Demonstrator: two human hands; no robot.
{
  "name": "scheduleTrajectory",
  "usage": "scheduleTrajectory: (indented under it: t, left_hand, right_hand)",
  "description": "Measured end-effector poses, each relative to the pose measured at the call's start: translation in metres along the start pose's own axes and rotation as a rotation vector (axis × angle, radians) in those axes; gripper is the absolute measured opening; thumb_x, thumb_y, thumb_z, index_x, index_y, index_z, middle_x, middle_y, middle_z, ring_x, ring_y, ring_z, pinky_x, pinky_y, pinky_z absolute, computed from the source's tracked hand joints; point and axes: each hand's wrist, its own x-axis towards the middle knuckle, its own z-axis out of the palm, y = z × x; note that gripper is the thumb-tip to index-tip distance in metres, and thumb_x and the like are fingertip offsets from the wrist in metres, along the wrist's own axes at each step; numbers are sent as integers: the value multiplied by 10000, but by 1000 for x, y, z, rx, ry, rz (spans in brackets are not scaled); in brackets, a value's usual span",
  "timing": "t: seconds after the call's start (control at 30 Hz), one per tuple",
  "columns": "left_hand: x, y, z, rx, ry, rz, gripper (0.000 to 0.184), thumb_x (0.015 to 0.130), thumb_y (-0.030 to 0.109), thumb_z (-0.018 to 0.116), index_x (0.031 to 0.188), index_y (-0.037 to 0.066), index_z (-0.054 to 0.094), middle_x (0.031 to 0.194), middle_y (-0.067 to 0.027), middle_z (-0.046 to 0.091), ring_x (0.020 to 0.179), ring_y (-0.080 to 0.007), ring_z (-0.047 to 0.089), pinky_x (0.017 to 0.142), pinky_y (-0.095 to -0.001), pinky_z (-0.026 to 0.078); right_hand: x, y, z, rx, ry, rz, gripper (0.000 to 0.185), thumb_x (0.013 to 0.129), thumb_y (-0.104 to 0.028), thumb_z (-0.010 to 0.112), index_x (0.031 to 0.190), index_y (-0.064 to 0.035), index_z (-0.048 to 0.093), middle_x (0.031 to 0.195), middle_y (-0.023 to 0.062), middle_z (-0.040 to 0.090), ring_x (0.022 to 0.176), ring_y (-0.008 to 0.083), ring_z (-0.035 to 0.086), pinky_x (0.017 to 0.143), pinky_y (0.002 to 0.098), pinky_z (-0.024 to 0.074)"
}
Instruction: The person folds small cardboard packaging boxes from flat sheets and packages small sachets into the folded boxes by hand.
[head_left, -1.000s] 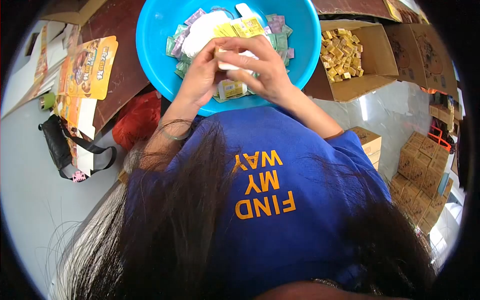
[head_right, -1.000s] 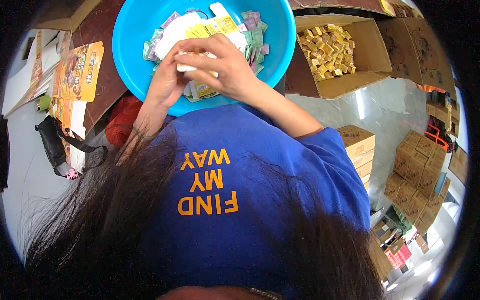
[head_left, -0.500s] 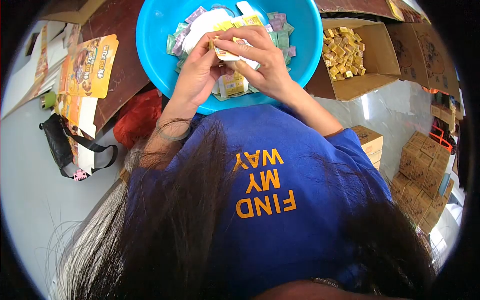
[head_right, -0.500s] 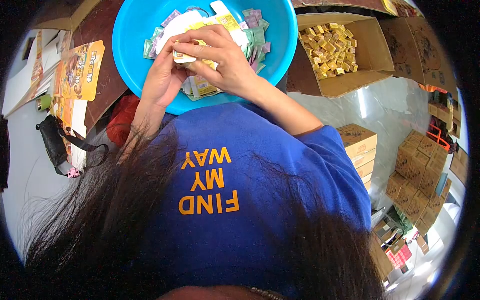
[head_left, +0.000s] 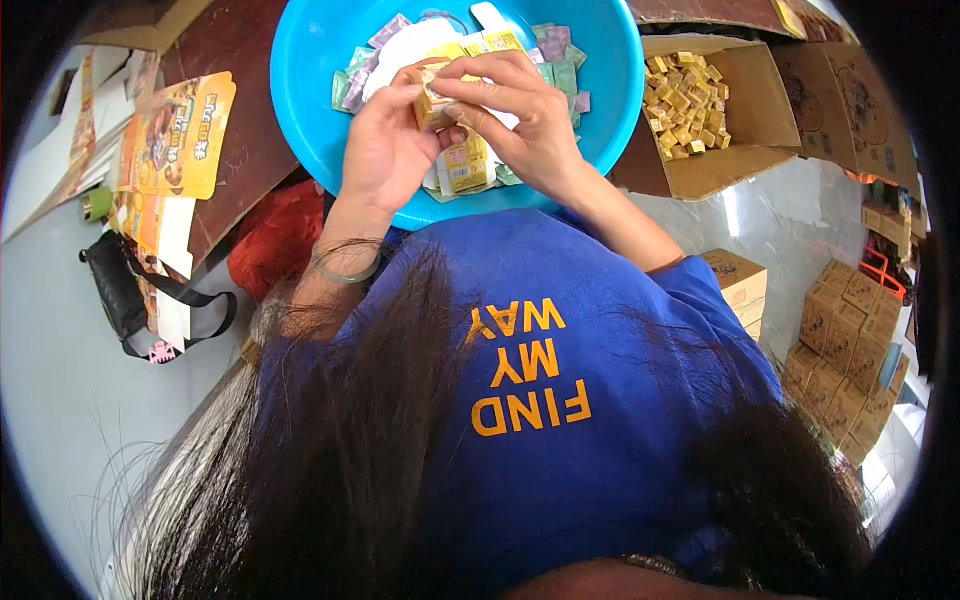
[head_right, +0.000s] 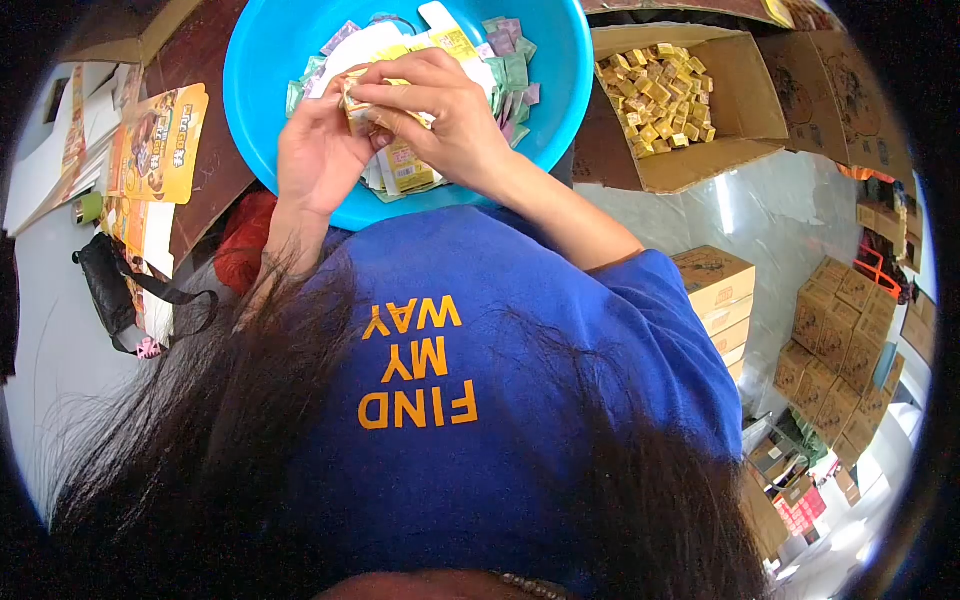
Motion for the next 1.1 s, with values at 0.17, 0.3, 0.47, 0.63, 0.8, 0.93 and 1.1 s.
scheduleTrajectory:
  t: [0.17, 0.3, 0.47, 0.63, 0.8, 0.93, 1.1]
  left_hand:
    - [-3, -2, -4, -34, -29, -39, 406, 916, 19, 464, 1318, 58, 504, 1175, -115, 578, 931, -167, 560, 792, -283, 467]
    - [2, -13, -19, -34, -73, -63, 383, 933, 36, 486, 1315, 60, 505, 1191, -119, 578, 945, -174, 564, 798, -295, 472]
    - [2, -9, -11, -18, -58, -60, 327, 984, 96, 520, 1309, 66, 507, 1219, -113, 576, 988, -175, 567, 813, -304, 479]
    - [2, -9, -11, -10, -41, -61, 298, 1027, 173, 537, 1305, 71, 504, 1237, -98, 574, 1035, -170, 564, 830, -309, 485]
    - [-1, -8, -18, 8, -77, -82, 305, 1041, 207, 539, 1315, 78, 498, 1250, -85, 571, 1067, -169, 559, 842, -317, 486]
    - [-4, -8, -12, 57, -93, -87, 324, 1036, 198, 547, 1333, 81, 488, 1260, -82, 566, 1078, -170, 556, 849, -324, 483]
    - [-5, -3, -4, 67, -76, -48, 376, 1020, 171, 572, 1367, 77, 460, 1264, -92, 558, 1078, -172, 549, 859, -330, 474]
  right_hand:
    - [-6, 0, 1, -187, 14, -105, 302, 841, -45, 726, 1132, -113, 763, 1210, 38, 679, 1138, 217, 562, 952, 344, 468]
    - [-10, 3, 0, -57, 3, 5, 282, 855, -49, 720, 1126, -109, 764, 1205, 43, 683, 1161, 221, 566, 956, 342, 468]
    - [-2, 2, -7, 194, 15, 204, 269, 864, -55, 718, 1125, -105, 762, 1180, 44, 694, 1145, 218, 586, 971, 341, 466]
    - [2, 8, -14, 138, -4, 151, 260, 863, -59, 720, 1116, -102, 763, 1151, 41, 705, 1095, 203, 612, 979, 335, 466]
    - [5, 9, -19, -102, -74, -113, 239, 861, -66, 725, 1093, -98, 769, 1133, 37, 711, 1063, 184, 625, 985, 333, 463]
    - [2, 6, -22, -135, -67, -156, 222, 849, -73, 734, 1066, -97, 774, 1120, 35, 712, 1043, 182, 628, 980, 341, 464]
    - [0, 8, -17, 165, -31, 119, 222, 814, -78, 757, 1035, -103, 775, 1090, 33, 713, 1020, 198, 630, 968, 361, 467]
